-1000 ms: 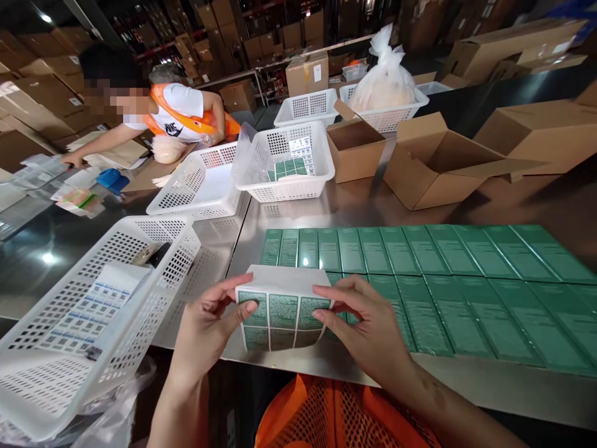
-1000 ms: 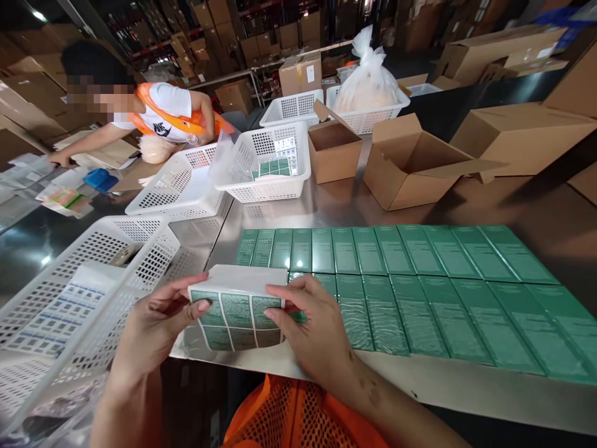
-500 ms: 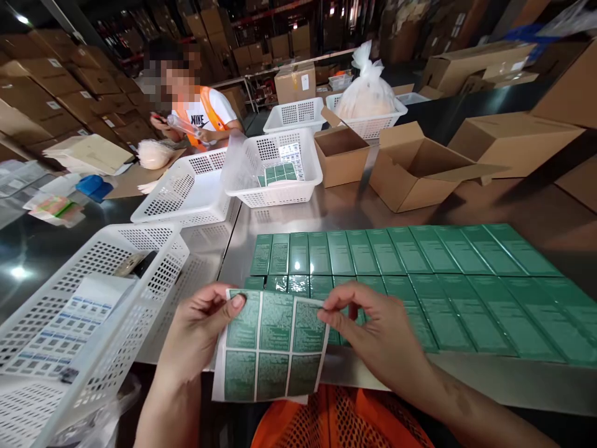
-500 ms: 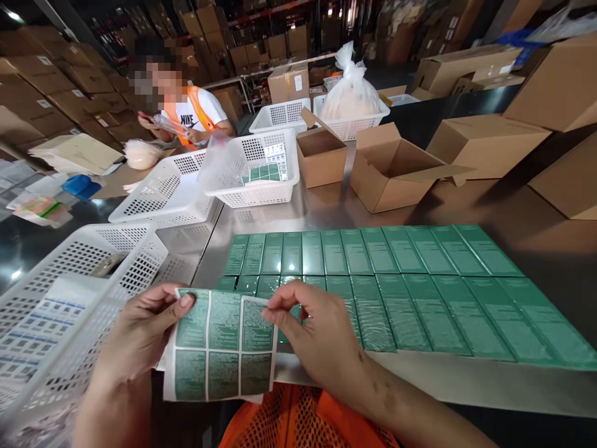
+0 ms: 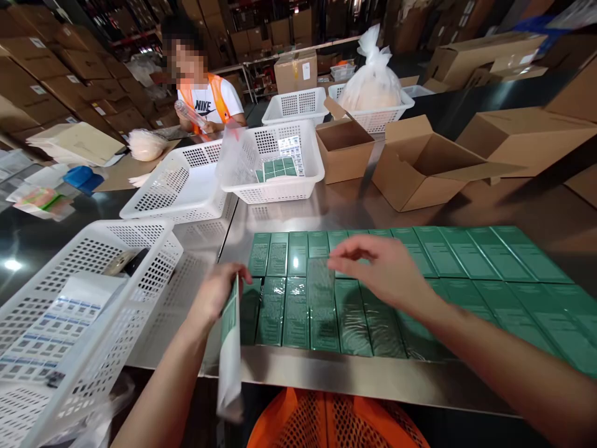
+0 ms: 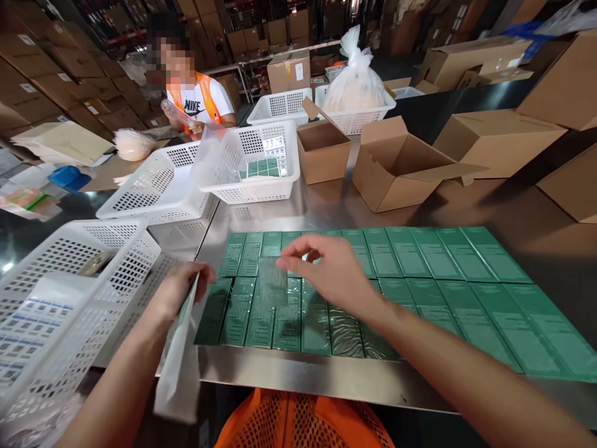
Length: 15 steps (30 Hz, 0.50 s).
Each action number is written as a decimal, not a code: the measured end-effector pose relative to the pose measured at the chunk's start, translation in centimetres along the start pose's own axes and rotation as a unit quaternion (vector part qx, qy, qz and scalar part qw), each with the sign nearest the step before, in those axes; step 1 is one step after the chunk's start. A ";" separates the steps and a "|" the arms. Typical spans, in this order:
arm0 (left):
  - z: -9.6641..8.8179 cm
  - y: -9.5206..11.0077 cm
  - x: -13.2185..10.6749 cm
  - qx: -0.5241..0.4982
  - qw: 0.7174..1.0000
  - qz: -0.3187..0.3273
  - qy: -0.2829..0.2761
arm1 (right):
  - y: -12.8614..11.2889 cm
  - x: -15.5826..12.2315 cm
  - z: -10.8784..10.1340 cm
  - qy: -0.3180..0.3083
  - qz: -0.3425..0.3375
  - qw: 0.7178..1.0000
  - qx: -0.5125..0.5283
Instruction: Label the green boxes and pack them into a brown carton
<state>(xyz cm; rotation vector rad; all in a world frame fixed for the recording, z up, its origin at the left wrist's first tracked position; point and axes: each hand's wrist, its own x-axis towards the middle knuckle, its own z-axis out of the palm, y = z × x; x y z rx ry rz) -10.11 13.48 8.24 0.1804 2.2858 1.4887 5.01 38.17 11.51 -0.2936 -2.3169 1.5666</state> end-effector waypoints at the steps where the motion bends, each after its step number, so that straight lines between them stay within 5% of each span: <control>1: 0.7 0.4 -0.2 0.041 0.999 0.006 -0.032 | 0.7 1.6 0.2 -0.002 0.040 0.999 0.011; 7: 4.2 1.3 -0.3 0.225 0.956 0.084 -0.167 | 3.9 6.4 3.0 -0.038 0.153 0.983 0.098; 15: 6.0 -0.2 1.9 0.266 0.943 0.088 -0.176 | 6.5 7.7 5.2 -0.028 0.065 0.992 -0.106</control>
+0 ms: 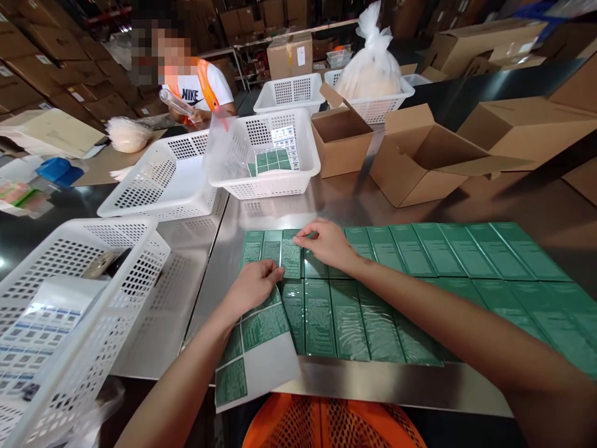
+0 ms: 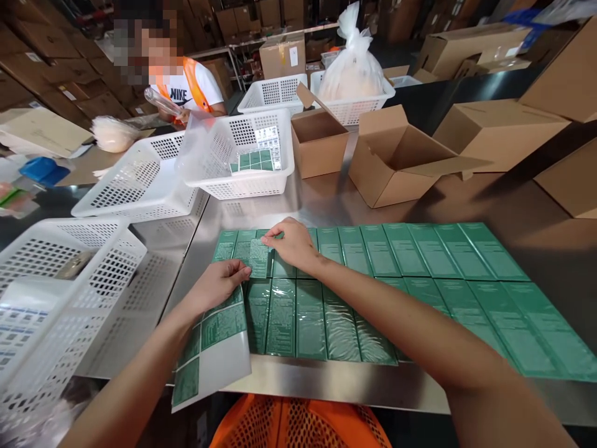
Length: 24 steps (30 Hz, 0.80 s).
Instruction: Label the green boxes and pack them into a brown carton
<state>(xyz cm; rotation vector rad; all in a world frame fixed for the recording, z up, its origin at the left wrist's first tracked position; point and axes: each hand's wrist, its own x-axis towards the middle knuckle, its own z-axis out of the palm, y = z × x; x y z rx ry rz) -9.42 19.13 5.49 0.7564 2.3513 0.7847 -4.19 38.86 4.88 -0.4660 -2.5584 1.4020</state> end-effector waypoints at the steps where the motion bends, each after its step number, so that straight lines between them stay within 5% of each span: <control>1: 0.1 0.0 0.2 0.005 1.000 -0.003 0.000 | 0.3 0.2 0.2 -0.001 0.003 1.000 -0.014; 24: 0.7 1.0 1.7 0.098 0.994 -0.043 -0.005 | 1.8 1.3 0.9 -0.029 0.004 0.994 -0.103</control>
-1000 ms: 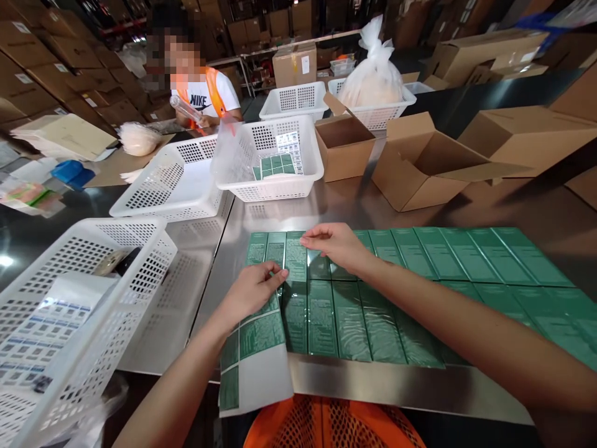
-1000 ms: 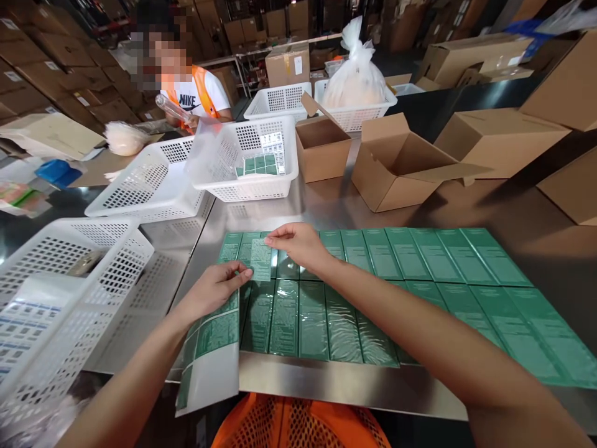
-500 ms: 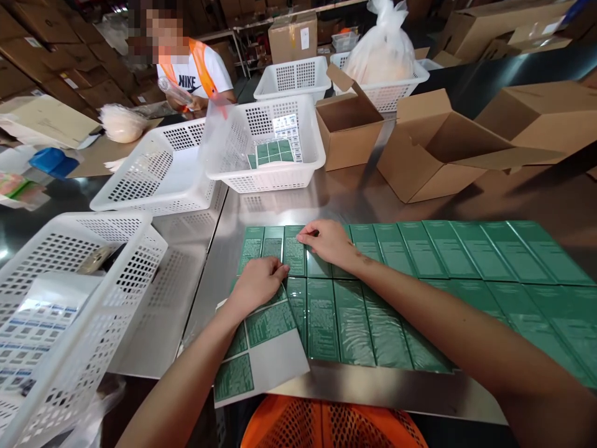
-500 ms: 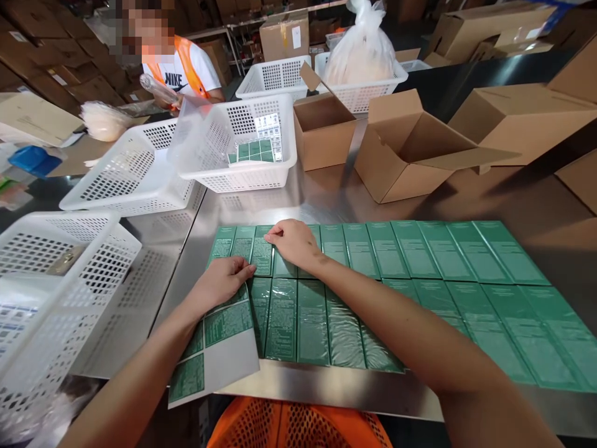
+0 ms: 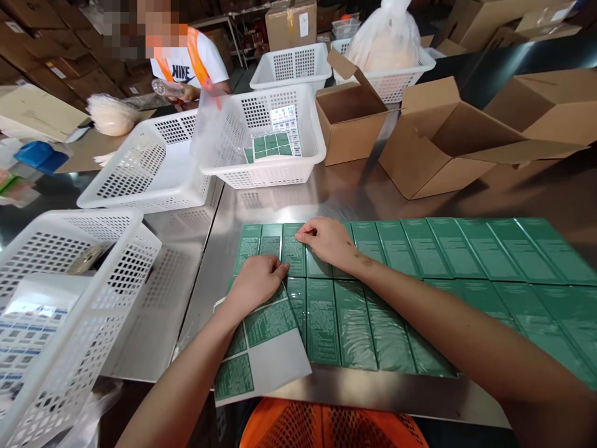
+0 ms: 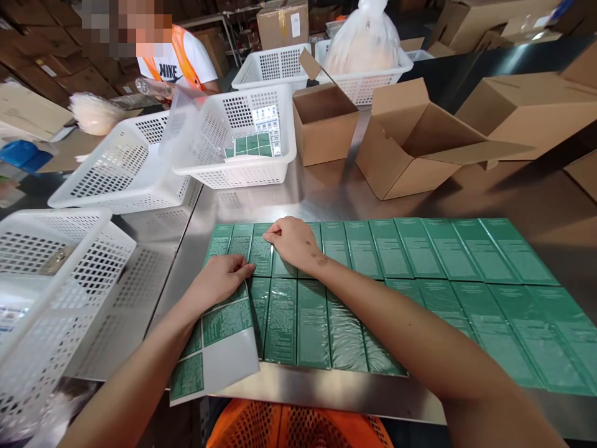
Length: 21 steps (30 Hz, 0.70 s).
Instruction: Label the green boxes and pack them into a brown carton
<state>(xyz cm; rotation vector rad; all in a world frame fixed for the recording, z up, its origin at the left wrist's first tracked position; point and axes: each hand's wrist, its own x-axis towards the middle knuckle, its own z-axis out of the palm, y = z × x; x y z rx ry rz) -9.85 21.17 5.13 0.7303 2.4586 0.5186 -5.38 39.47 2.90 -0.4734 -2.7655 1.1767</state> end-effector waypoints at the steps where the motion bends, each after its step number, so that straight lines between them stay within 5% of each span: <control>1: 0.0 0.1 0.1 0.005 1.000 -0.002 0.004 | -0.1 -0.1 0.1 0.005 -0.003 1.000 -0.007; 7: 0.4 0.1 0.2 0.025 0.999 -0.012 0.026 | -0.3 -0.4 0.7 0.041 0.003 0.998 -0.052; 12: -0.3 0.1 -1.8 0.023 0.996 -0.021 0.081 | -0.3 -0.5 0.1 0.034 0.049 0.998 0.012; 18: -2.0 1.1 -5.1 -0.040 0.941 -0.050 0.331 | -3.1 -7.4 -0.6 -0.060 -0.043 0.975 0.209; 21: -2.1 1.6 -5.6 -0.048 0.916 -0.039 0.396 | -4.3 -10.5 -0.1 -0.047 -0.051 0.974 0.217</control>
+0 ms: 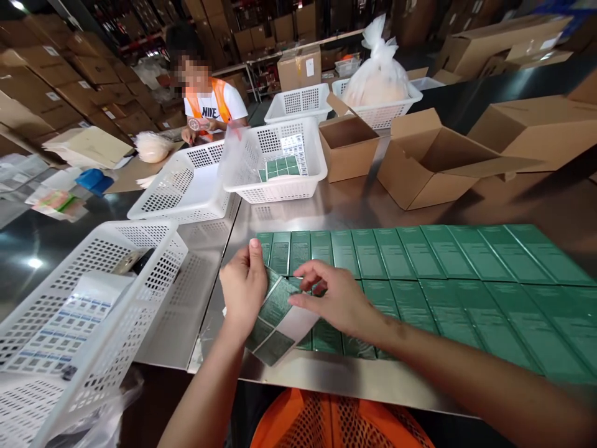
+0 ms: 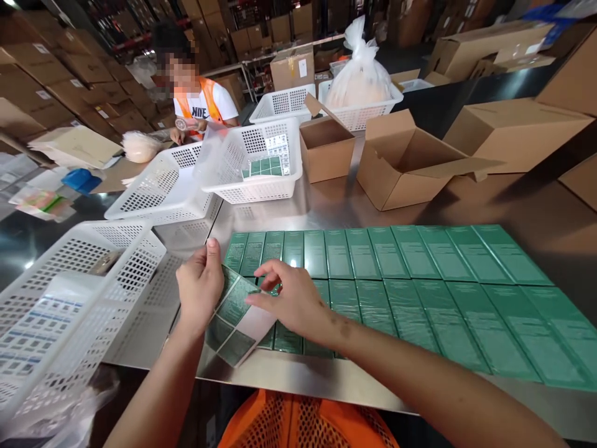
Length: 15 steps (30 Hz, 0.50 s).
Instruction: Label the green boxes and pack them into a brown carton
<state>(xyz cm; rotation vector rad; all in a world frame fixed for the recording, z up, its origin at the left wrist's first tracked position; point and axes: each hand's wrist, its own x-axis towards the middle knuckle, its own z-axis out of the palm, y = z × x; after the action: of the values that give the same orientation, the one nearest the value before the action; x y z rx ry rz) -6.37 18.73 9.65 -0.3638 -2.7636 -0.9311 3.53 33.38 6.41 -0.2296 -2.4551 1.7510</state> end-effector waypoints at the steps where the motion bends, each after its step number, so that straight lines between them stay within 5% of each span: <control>1: 0.1 0.1 0.0 0.000 1.000 0.000 0.010 | -0.1 -0.5 0.3 0.020 -0.008 1.000 -0.006; 5: 0.5 0.4 0.0 -0.008 0.998 -0.018 0.052 | 0.2 -0.5 0.3 0.158 -0.158 0.969 -0.103; 9: 0.9 0.8 0.2 -0.035 0.998 -0.031 0.051 | 0.2 -0.5 -0.3 0.252 -0.410 0.829 -0.285; 13: 1.0 0.5 1.4 -0.025 0.998 -0.031 0.041 | -0.9 -2.8 0.0 0.174 -0.593 0.728 -0.295; 15: 1.0 -0.1 2.3 -0.016 0.998 -0.038 0.043 | -1.7 -4.0 -0.3 0.118 -0.618 0.743 -0.228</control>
<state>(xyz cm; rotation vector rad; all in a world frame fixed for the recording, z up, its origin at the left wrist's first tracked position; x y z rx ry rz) -8.69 19.61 9.41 -0.2192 -2.7032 -0.9863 7.38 32.38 8.10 0.8852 -1.8891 0.4871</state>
